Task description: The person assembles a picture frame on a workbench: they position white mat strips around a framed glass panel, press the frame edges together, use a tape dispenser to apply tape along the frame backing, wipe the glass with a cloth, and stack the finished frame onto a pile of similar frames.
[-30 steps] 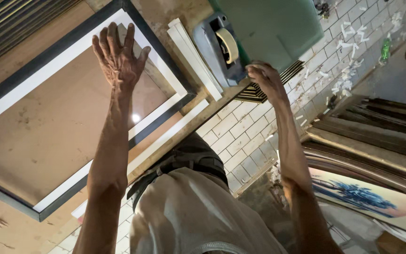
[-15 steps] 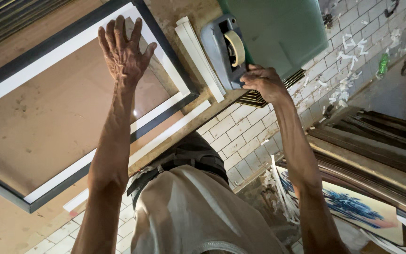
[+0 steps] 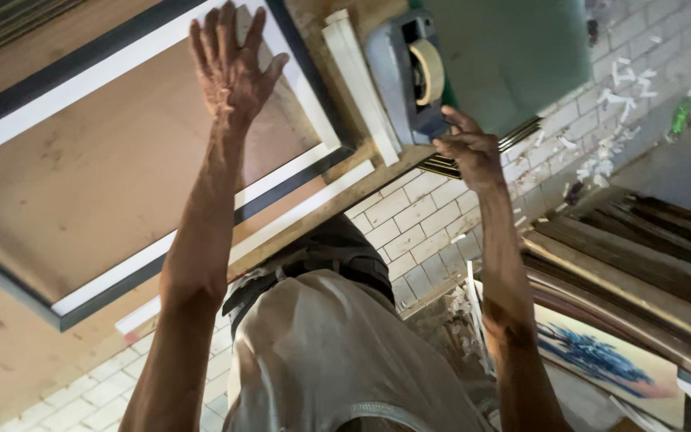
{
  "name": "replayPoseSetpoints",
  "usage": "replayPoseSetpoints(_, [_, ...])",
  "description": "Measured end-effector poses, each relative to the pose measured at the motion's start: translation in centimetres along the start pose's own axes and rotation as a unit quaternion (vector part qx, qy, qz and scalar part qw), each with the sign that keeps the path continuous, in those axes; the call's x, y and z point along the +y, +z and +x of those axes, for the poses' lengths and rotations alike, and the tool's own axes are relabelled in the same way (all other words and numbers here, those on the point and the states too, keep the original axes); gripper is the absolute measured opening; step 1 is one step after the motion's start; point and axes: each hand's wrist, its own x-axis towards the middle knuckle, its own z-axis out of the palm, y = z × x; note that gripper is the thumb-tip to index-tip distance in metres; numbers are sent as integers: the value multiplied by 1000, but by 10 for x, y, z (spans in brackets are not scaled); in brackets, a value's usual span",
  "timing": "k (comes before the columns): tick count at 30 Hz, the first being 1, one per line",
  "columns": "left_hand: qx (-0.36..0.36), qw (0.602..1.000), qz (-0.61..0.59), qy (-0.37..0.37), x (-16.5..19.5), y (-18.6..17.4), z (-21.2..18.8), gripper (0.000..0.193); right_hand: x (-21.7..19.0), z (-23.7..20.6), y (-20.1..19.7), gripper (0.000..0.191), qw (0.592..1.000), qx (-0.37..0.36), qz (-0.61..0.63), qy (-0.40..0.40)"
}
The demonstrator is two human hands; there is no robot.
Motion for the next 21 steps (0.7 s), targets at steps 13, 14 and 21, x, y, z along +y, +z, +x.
replayPoseSetpoints(13, [13,1000,6,23,-1,1,-3,69,3,-6,8,16,988,20,-142,-51])
replayPoseSetpoints(14, [13,1000,8,22,-2,1,-2,69,2,-7,11,16,985,29,-157,-63])
replayPoseSetpoints(21, [6,999,22,22,-1,4,2,76,19,-10,17,14,887,123,-382,-228])
